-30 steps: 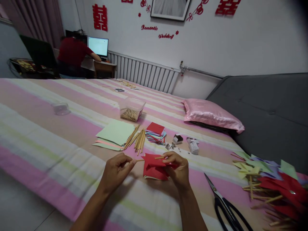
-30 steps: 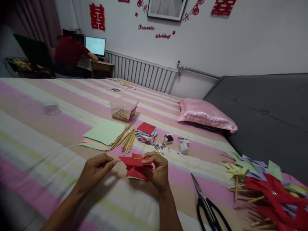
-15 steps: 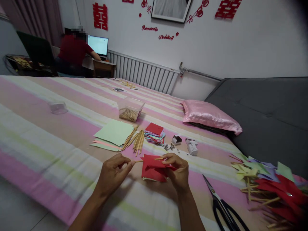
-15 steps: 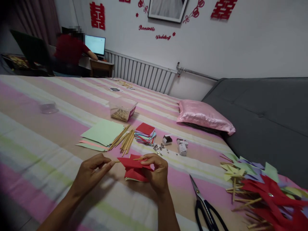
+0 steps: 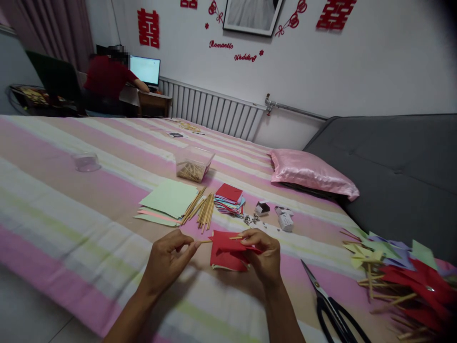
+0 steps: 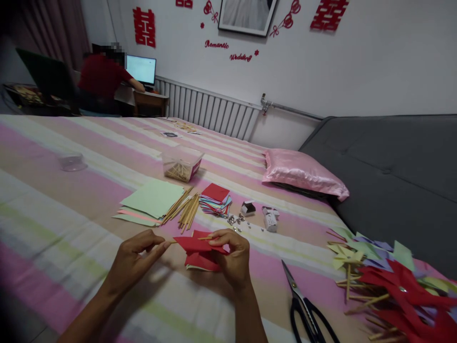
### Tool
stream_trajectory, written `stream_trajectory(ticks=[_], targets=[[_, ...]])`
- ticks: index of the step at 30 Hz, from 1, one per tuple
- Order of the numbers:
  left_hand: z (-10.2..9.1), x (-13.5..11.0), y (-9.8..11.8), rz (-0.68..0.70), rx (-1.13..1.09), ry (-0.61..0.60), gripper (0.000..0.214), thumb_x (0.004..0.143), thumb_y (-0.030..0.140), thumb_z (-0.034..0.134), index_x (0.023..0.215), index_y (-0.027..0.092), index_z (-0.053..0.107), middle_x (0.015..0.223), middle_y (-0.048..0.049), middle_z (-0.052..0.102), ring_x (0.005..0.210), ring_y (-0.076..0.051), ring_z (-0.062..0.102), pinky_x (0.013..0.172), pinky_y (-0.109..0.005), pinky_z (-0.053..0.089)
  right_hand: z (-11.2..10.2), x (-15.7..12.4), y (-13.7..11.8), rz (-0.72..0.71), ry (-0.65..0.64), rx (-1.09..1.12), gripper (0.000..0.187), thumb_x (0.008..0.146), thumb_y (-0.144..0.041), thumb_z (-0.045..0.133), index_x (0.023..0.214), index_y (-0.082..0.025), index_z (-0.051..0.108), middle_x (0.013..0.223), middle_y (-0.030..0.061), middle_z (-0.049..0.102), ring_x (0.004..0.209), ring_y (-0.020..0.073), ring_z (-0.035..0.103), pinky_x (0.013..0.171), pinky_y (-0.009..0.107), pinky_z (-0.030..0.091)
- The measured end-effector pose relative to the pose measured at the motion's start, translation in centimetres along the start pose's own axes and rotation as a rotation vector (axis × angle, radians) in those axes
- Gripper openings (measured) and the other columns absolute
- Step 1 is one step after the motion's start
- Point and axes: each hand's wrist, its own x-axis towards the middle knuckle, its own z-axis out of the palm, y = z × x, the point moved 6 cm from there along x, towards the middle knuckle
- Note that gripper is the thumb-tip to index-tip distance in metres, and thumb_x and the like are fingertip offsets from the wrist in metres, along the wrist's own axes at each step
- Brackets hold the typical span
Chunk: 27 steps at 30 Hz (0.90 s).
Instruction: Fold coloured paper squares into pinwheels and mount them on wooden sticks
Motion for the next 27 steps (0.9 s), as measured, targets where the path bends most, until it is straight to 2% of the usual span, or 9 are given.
stream_trajectory(ticks=[12, 18, 22, 27], targets=[[0.0, -0.2, 0.6, 0.015, -0.004, 0.021, 0.018, 0.077, 0.032, 0.059, 0.067, 0.019, 0.067, 0.056, 0.0002, 0.054, 0.053, -0.012, 0.047, 0.05, -0.022, 0.037, -0.4, -0.1, 0.3, 0.0, 0.036, -0.008, 0.016, 0.063, -0.033, 0.076, 0.063, -0.021, 0.066, 0.071, 0.0047, 0.066, 0.067, 0.0181, 0.063, 0.062, 0.031, 0.051], [0.2, -0.2, 0.7, 0.033, 0.008, 0.006, 0.02, 0.078, 0.032, 0.057, 0.066, 0.018, 0.066, 0.056, 0.0003, 0.053, 0.052, -0.011, 0.048, 0.05, -0.023, 0.036, -0.4, -0.2, 0.4, 0.0, 0.032, -0.037, 0.011, 0.067, -0.028, 0.072, 0.066, -0.02, 0.064, 0.068, 0.0035, 0.064, 0.068, 0.0182, 0.061, 0.062, 0.032, 0.05], [0.4, -0.3, 0.5, 0.04, 0.012, -0.016, 0.02, 0.078, 0.032, 0.056, 0.068, 0.018, 0.066, 0.057, 0.0007, 0.052, 0.053, -0.011, 0.048, 0.052, -0.023, 0.036, -0.6, -0.5, 0.9, 0.062, 0.056, -0.079, 0.009, 0.067, -0.023, 0.071, 0.069, -0.02, 0.063, 0.067, 0.0016, 0.062, 0.064, 0.0161, 0.058, 0.058, 0.029, 0.048], [0.8, -0.2, 0.1, -0.003, 0.0, -0.046, 0.023, 0.079, 0.034, 0.055, 0.067, 0.018, 0.065, 0.057, 0.0006, 0.052, 0.054, -0.012, 0.047, 0.052, -0.023, 0.035, -0.6, -0.7, 1.4, 0.164, 0.104, -0.078, 0.016, 0.064, -0.023, 0.074, 0.07, -0.018, 0.06, 0.065, -0.0007, 0.059, 0.061, 0.0138, 0.055, 0.055, 0.026, 0.048]])
